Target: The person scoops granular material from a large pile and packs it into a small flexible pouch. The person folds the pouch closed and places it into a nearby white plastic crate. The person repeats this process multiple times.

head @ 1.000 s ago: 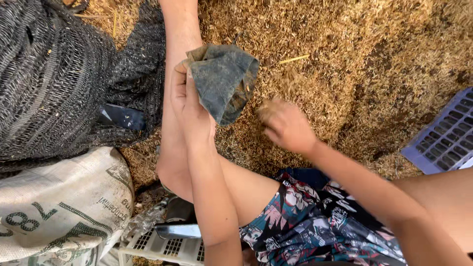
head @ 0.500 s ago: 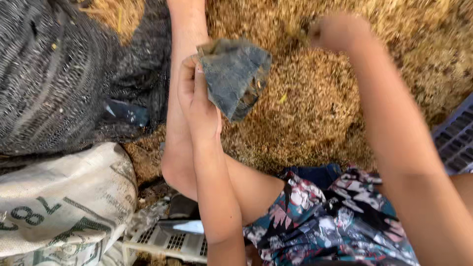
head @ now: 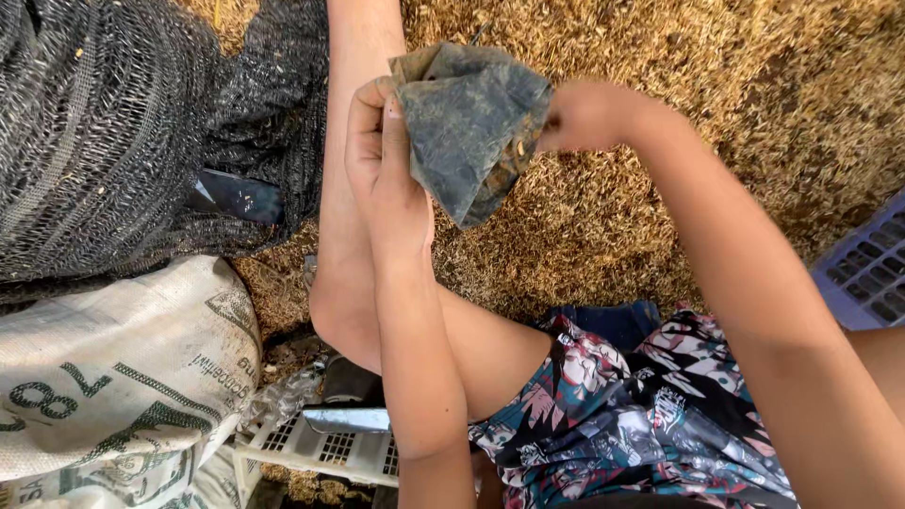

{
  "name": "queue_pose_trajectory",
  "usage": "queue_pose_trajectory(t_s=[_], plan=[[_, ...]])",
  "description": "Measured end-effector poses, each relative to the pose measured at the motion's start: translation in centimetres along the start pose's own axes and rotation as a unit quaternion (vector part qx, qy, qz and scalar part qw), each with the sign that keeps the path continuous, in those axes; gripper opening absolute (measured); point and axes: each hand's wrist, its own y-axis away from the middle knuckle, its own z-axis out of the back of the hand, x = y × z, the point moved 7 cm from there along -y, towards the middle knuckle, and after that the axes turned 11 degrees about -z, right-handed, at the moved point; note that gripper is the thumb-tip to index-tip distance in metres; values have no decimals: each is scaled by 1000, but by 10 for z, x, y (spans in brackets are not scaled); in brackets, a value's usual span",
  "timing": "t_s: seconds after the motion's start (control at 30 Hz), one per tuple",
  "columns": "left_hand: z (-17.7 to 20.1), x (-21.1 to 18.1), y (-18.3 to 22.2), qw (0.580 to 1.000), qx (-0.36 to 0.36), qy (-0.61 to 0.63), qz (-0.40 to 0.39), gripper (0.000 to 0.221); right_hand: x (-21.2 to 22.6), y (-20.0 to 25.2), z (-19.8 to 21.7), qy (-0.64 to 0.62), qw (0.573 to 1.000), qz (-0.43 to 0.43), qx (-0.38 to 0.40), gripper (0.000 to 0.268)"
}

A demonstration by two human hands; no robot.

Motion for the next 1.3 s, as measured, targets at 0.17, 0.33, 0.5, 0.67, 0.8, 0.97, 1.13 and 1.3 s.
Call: queue_pose_trajectory(t_s=[0.17,0.33,0.5,0.67,0.8,0.97,1.13,1.3], plan=[[-2,-2,-7,1000,-17,-15,2,16,-42,10,86,-361,814,234,-391,32],[-3,-2,-9,1000,-10,-16,1,15,-27,37,72,-39,743,62,-666,78],[2,9,-7,999,4,-48,-7,16,1,24,-56,-28,890,93,-446,67],[9,39,-4,997,14,-68,34,21,1,56,-106,-22,916,171,-363,56],[10,68,10,992,7,-90,85,22,6,92,-80,-41,921,158,-354,53],[10,114,43,964,29,-199,172,20,-27,193,-56,-255,795,110,-539,27],[-4,160,95,880,135,-413,190,23,-13,265,-44,-175,739,119,-640,17],[-4,217,144,805,241,-507,194,30,-52,248,-54,-359,794,5,-491,23]])
